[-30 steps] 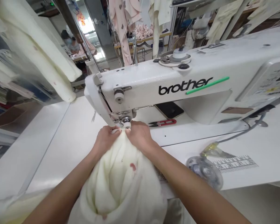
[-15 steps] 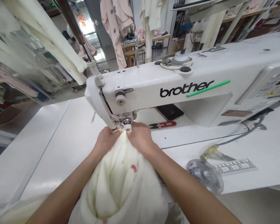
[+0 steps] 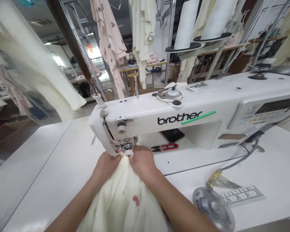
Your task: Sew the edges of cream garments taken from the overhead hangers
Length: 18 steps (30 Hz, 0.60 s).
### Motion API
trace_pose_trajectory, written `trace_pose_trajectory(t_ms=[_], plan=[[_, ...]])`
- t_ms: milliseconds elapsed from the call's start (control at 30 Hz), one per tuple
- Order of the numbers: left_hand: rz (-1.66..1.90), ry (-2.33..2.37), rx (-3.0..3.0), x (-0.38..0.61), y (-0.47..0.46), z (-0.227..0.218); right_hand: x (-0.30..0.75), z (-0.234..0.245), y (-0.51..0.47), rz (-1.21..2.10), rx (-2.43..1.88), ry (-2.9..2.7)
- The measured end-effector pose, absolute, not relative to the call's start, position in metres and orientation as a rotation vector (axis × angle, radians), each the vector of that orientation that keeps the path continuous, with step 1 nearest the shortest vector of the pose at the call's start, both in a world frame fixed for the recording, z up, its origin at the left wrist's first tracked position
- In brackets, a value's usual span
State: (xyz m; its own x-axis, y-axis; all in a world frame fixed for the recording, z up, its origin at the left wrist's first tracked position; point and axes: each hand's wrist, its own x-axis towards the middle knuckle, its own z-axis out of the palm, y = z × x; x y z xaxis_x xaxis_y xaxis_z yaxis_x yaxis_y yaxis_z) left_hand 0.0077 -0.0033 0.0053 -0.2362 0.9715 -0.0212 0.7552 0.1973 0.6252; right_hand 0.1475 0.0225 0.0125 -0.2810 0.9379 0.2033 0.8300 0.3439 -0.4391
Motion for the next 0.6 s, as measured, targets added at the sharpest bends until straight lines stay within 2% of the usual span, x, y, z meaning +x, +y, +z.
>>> trace_pose_trajectory(t_ms=[600], plan=[[0.797, 2.084, 1.707, 0.0057, -0.0016, 0.0018, 0.1421, 0.0138, 0.0224, 0.260, -1.573, -2.198]])
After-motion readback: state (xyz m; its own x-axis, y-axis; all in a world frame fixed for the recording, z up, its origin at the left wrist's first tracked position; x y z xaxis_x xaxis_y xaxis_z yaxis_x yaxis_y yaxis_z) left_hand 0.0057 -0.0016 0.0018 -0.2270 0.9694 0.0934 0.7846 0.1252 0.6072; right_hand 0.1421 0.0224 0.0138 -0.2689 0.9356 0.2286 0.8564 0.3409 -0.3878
